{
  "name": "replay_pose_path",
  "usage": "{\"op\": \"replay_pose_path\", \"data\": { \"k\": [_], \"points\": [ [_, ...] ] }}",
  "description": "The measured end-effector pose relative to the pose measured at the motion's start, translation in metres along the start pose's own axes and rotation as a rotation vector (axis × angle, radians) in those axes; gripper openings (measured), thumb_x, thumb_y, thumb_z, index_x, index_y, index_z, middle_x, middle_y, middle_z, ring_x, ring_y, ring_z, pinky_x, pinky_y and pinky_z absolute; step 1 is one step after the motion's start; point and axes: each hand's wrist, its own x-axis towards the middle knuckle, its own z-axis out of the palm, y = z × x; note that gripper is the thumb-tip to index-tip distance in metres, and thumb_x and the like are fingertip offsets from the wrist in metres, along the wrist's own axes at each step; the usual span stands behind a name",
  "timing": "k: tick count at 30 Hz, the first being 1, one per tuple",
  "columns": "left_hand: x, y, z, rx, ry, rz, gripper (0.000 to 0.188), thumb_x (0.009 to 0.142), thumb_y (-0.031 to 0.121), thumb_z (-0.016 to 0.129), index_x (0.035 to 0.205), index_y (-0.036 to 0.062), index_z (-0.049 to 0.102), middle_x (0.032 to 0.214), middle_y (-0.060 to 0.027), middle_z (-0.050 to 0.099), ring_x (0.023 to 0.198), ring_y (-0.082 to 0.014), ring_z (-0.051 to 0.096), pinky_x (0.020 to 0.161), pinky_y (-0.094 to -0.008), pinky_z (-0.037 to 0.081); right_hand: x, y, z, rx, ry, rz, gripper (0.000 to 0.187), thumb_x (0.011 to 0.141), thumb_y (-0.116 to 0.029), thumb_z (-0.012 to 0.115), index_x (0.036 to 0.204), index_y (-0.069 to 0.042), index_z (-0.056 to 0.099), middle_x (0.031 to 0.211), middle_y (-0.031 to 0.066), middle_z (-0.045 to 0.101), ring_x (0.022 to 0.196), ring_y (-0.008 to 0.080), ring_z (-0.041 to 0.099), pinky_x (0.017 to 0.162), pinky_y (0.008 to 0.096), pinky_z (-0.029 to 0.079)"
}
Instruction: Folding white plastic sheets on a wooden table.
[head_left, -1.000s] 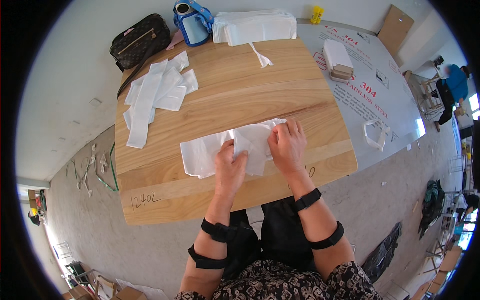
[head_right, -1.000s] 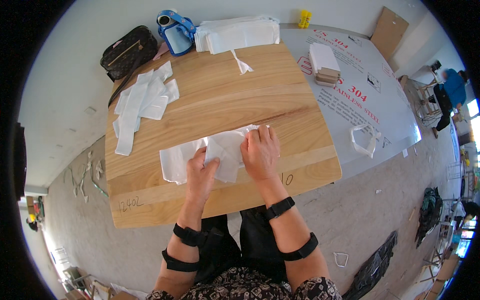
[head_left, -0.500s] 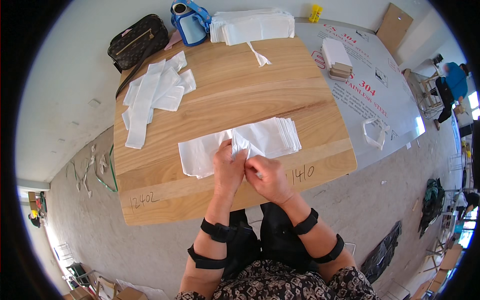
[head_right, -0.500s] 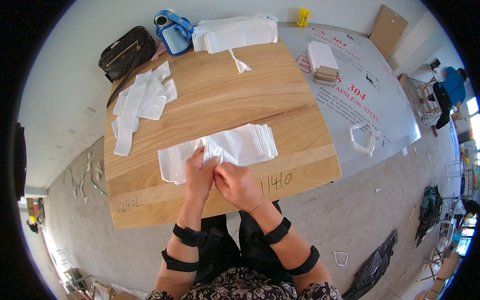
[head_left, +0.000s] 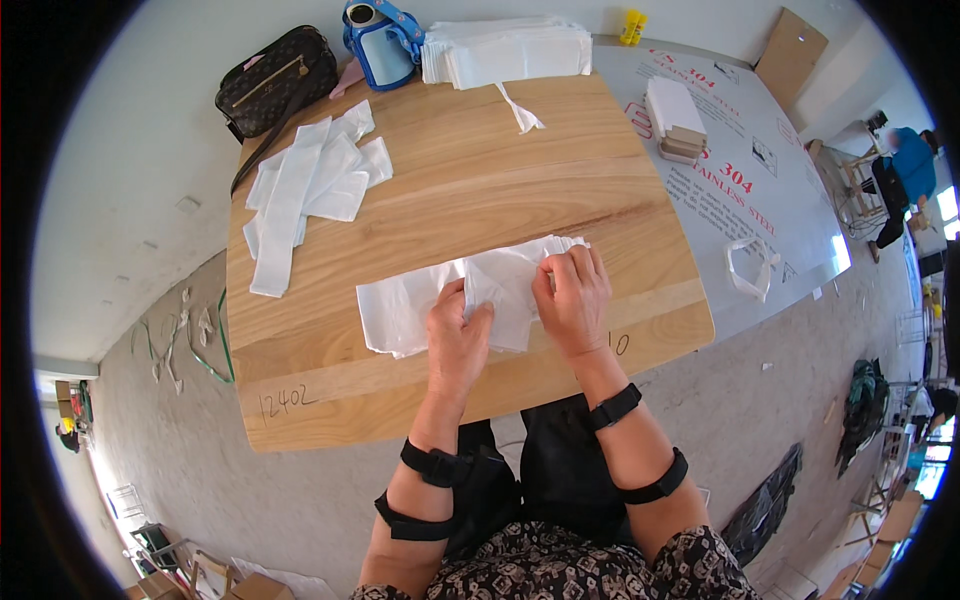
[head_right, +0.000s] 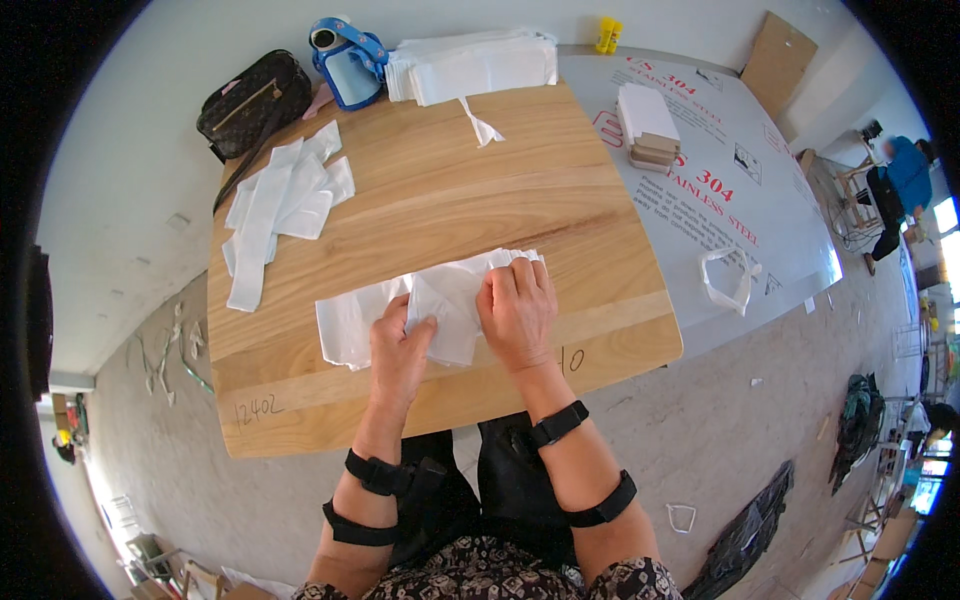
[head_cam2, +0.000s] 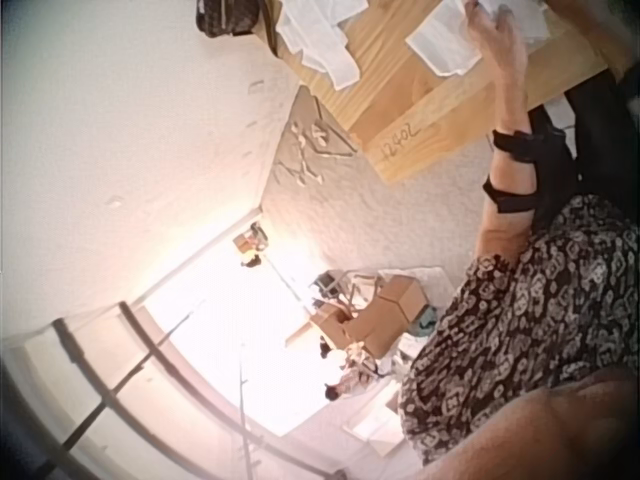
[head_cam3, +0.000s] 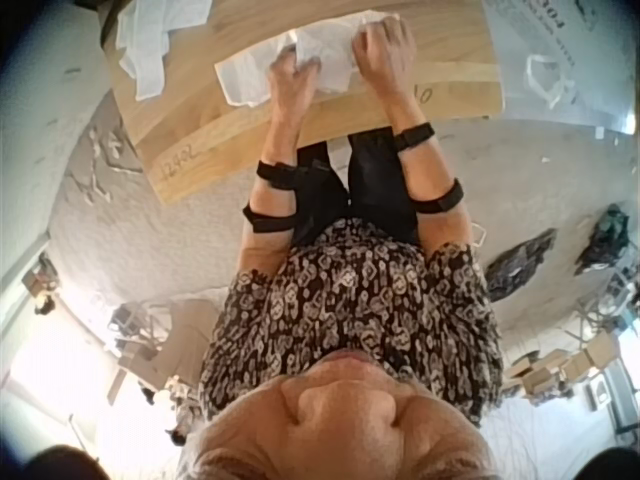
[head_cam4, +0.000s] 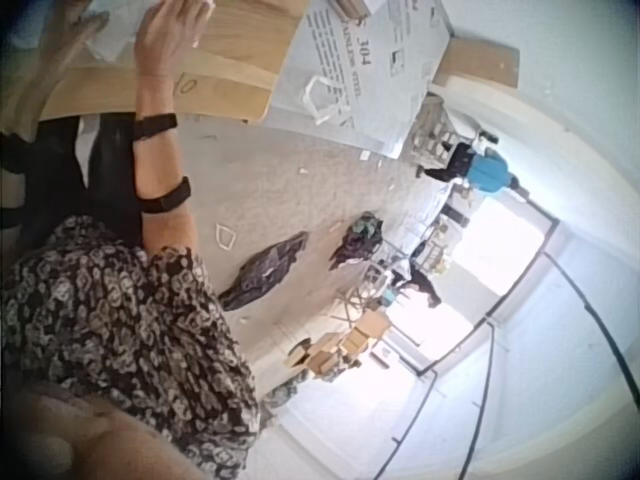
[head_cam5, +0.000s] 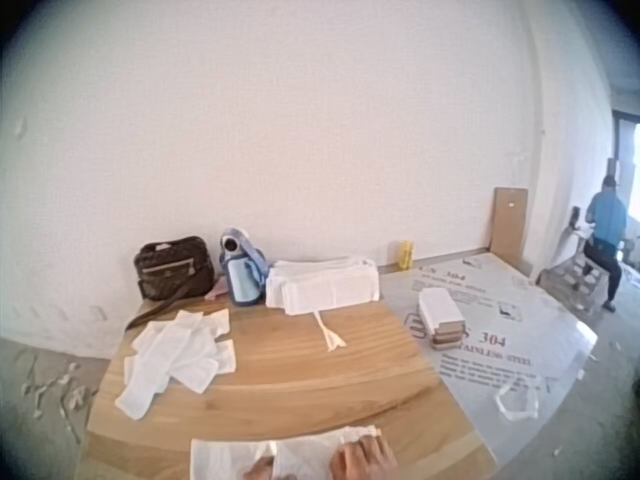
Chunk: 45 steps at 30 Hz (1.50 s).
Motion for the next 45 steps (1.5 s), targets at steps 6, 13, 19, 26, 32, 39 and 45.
{"op": "replay_pose_path", "data": {
  "k": [6, 13, 19, 26, 32, 39, 45],
  "points": [
    [0.000, 0.000, 0.002, -0.020, 0.003, -0.019, 0.021, 0.079, 0.003, 0.057, 0.095, -0.0094, 0.062, 0.107, -0.0163, 0.062, 0.083, -0.0225, 0.061, 0.069, -0.0309, 0.047, -0.003, -0.006, -0.006, -0.009, 0.070, -0.052, 0.016, 0.069, -0.001, 0.065, 0.076, -0.006, 0.051, 0.077, 0.0084, 0.050, 0.072, 0.0290, 0.050, 0.062, 0.0390, 0.041],
    [0.004, -0.006, -0.003, 0.043, -0.014, -0.084, 0.019, 0.083, 0.006, 0.058, 0.093, -0.0086, 0.063, 0.103, -0.0156, 0.063, 0.082, -0.0214, 0.061, 0.070, -0.0306, 0.047, -0.015, -0.043, -0.021, 0.386, -0.072, 0.038, 0.016, 0.073, 0.004, 0.063, 0.082, -0.002, 0.051, 0.080, 0.0141, 0.058, 0.069, 0.0331, 0.058, 0.058, 0.0395, 0.046],
    [0.000, 0.004, 0.002, -0.017, 0.002, -0.057, 0.019, 0.079, 0.002, 0.058, 0.094, -0.0082, 0.064, 0.105, -0.0157, 0.062, 0.086, -0.0240, 0.062, 0.072, -0.0304, 0.048, -0.007, -0.027, -0.015, 0.384, -0.078, 0.296, 0.013, 0.073, 0.001, 0.065, 0.083, -0.002, 0.056, 0.074, 0.0138, 0.058, 0.068, 0.0320, 0.059, 0.058, 0.0397, 0.046],
    [0.000, 0.001, 0.002, 0.002, -0.004, -0.005, 0.023, 0.081, 0.003, 0.057, 0.099, -0.0098, 0.063, 0.105, -0.0099, 0.062, 0.085, -0.0127, 0.058, 0.075, -0.0260, 0.045, 0.010, 0.006, 0.000, -0.095, -0.172, 0.149, 0.012, 0.071, -0.002, 0.065, 0.078, -0.004, 0.056, 0.081, 0.0130, 0.054, 0.078, 0.0335, 0.052, 0.066, 0.0432, 0.042],
    [0.000, 0.001, 0.003, 0.015, -0.009, -0.021, 0.023, 0.081, 0.003, 0.057, 0.099, -0.0098, 0.063, 0.102, -0.0089, 0.063, 0.085, -0.0118, 0.057, 0.074, -0.0258, 0.045, -0.001, 0.005, -0.002, 0.024, -0.015, 0.017, 0.015, 0.068, -0.001, 0.064, 0.073, -0.006, 0.051, 0.074, 0.0099, 0.048, 0.070, 0.0312, 0.049, 0.062, 0.0427, 0.040],
    [-0.001, 0.001, 0.001, -0.030, -0.008, -0.065, 0.020, 0.085, 0.005, 0.056, 0.096, -0.0099, 0.062, 0.104, -0.0128, 0.062, 0.080, -0.0170, 0.059, 0.066, -0.0283, 0.046, -0.009, -0.028, -0.019, 0.166, 0.026, -0.047, 0.023, 0.069, 0.003, 0.064, 0.084, -0.005, 0.048, 0.096, 0.0110, 0.059, 0.081, 0.0313, 0.055, 0.071, 0.0384, 0.045],
    [0.000, 0.003, 0.003, -0.092, 0.044, -0.134, 0.021, 0.091, 0.009, 0.054, 0.091, -0.0108, 0.061, 0.102, -0.0118, 0.061, 0.075, -0.0139, 0.055, 0.063, -0.0272, 0.044, -0.014, -0.043, -0.022, 0.267, -0.020, 0.016, 0.025, 0.068, 0.005, 0.064, 0.085, -0.005, 0.048, 0.094, 0.0103, 0.060, 0.080, 0.0305, 0.056, 0.072, 0.0382, 0.046]
  ]
}}
